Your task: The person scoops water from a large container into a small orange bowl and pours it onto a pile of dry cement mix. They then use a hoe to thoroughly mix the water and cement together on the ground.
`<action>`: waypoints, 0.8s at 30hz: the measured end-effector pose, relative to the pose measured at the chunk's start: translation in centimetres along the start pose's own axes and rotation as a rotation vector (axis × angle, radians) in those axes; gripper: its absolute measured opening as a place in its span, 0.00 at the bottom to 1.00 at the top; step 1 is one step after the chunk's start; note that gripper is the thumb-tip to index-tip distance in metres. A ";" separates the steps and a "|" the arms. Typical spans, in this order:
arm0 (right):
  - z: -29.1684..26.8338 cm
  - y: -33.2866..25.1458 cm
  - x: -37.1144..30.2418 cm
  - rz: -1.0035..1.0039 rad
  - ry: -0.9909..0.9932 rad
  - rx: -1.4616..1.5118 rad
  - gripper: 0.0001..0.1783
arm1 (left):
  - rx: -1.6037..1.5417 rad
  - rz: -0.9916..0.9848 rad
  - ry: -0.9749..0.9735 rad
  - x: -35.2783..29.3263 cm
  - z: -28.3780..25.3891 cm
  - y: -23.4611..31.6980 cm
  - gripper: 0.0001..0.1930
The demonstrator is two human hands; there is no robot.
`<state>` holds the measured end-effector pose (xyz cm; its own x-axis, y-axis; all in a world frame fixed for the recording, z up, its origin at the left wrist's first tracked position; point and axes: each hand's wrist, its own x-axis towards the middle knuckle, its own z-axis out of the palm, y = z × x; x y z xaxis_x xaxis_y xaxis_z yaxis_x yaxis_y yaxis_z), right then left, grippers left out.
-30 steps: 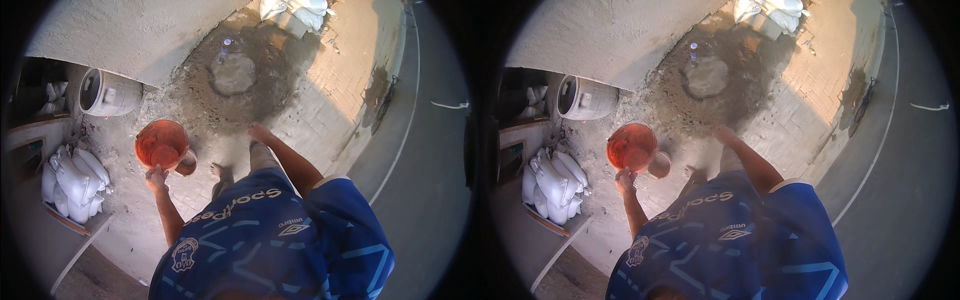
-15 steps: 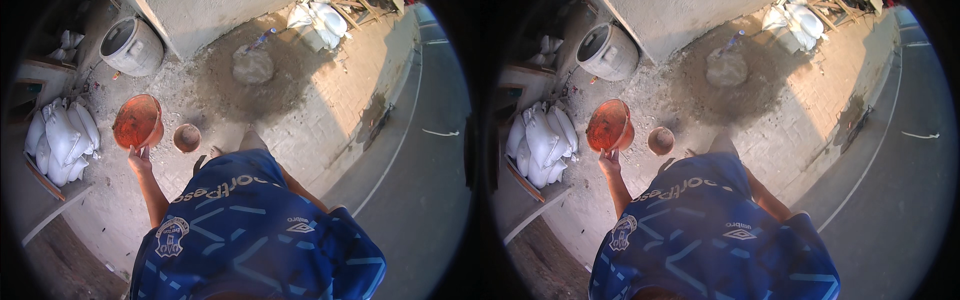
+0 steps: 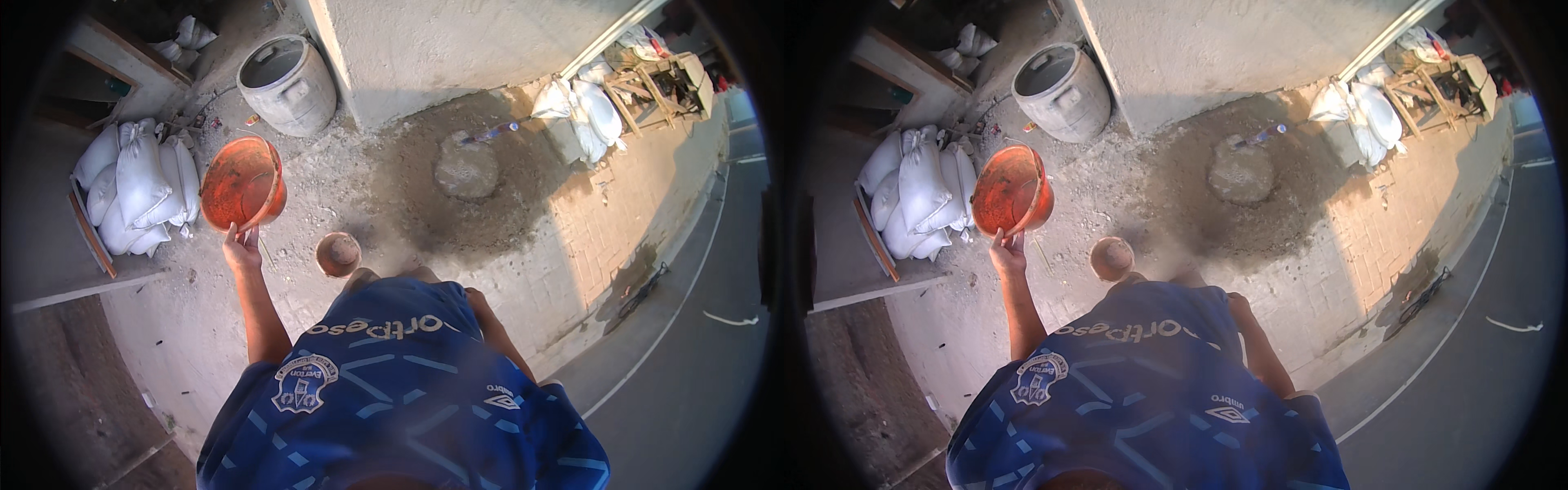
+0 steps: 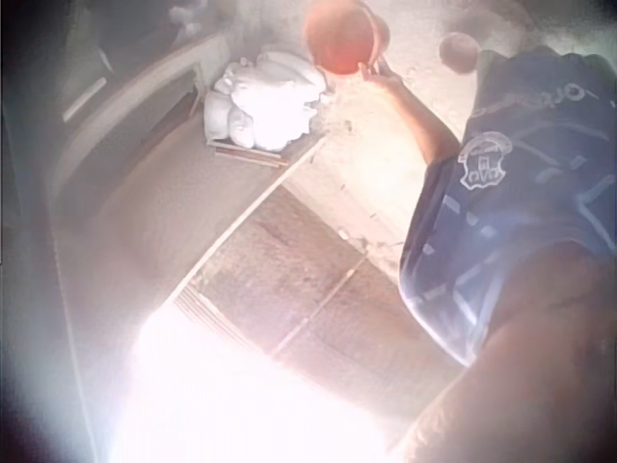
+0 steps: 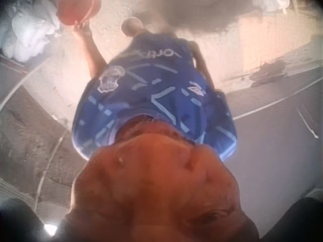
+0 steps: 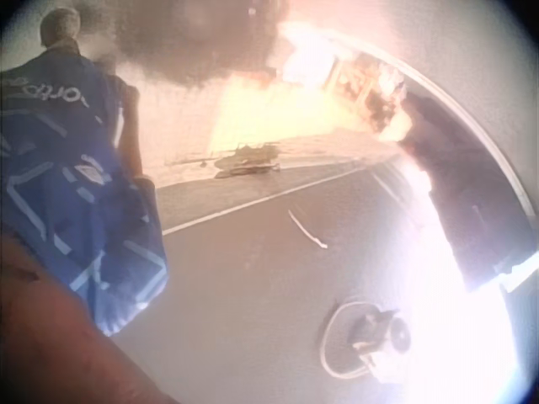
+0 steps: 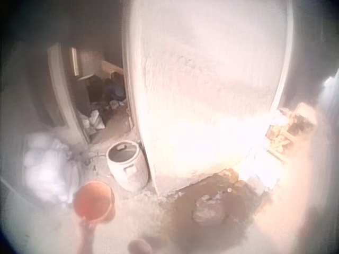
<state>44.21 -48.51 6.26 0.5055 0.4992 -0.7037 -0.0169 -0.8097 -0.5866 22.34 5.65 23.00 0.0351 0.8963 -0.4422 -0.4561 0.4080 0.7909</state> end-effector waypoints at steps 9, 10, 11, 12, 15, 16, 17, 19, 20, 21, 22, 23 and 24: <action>-6.2 -2.6 5.1 0.281 0.218 0.258 0.23 | -0.059 0.074 -0.002 8.0 8.8 1.8 0.14; -6.3 -2.6 5.2 0.325 0.192 0.272 0.21 | -0.059 0.080 -0.008 9.6 10.6 1.8 0.14; -6.5 -2.4 5.0 0.371 0.166 0.287 0.19 | -0.051 0.077 -0.040 11.4 12.4 1.9 0.14; -6.6 0.7 5.5 0.315 0.196 0.116 0.20 | -0.053 0.061 -0.085 13.1 15.0 1.5 0.14; -6.6 5.3 5.6 -0.029 0.056 -0.601 0.24 | -0.079 0.049 -0.096 19.5 21.6 0.5 0.13; -6.1 0.5 4.1 0.189 0.009 -0.334 0.25 | -0.068 0.077 -0.067 22.1 22.1 1.2 0.13; -6.8 -6.1 1.6 0.422 -0.027 -0.074 0.27 | -0.064 0.088 -0.043 24.5 23.0 1.2 0.13; -6.7 -0.6 1.6 0.304 -0.016 -0.381 0.26 | -0.083 0.036 -0.047 27.6 29.2 -1.4 0.13; -6.8 -0.3 2.2 0.290 -0.100 -0.404 0.25 | -0.077 0.026 -0.031 29.3 30.9 -2.0 0.13; -7.1 -0.9 2.5 0.278 -0.188 -0.425 0.24 | -0.080 0.026 -0.019 31.2 32.0 -2.9 0.13; -7.6 -1.4 2.9 0.338 -0.175 -0.317 0.24 | -0.082 0.027 -0.006 33.1 33.0 -3.6 0.13; -8.2 -2.0 3.9 0.390 -0.151 -0.212 0.23 | -0.083 0.029 0.008 34.9 33.8 -4.4 0.13; -8.3 -4.5 4.4 0.516 -0.031 0.025 0.23 | -0.068 0.064 -0.004 36.4 34.0 -4.8 0.13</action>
<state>53.71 -45.26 9.13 0.4001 0.0462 -0.9153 -0.2776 -0.9457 -0.1690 56.02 42.27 17.47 0.0077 0.9207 -0.3901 -0.5173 0.3376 0.7864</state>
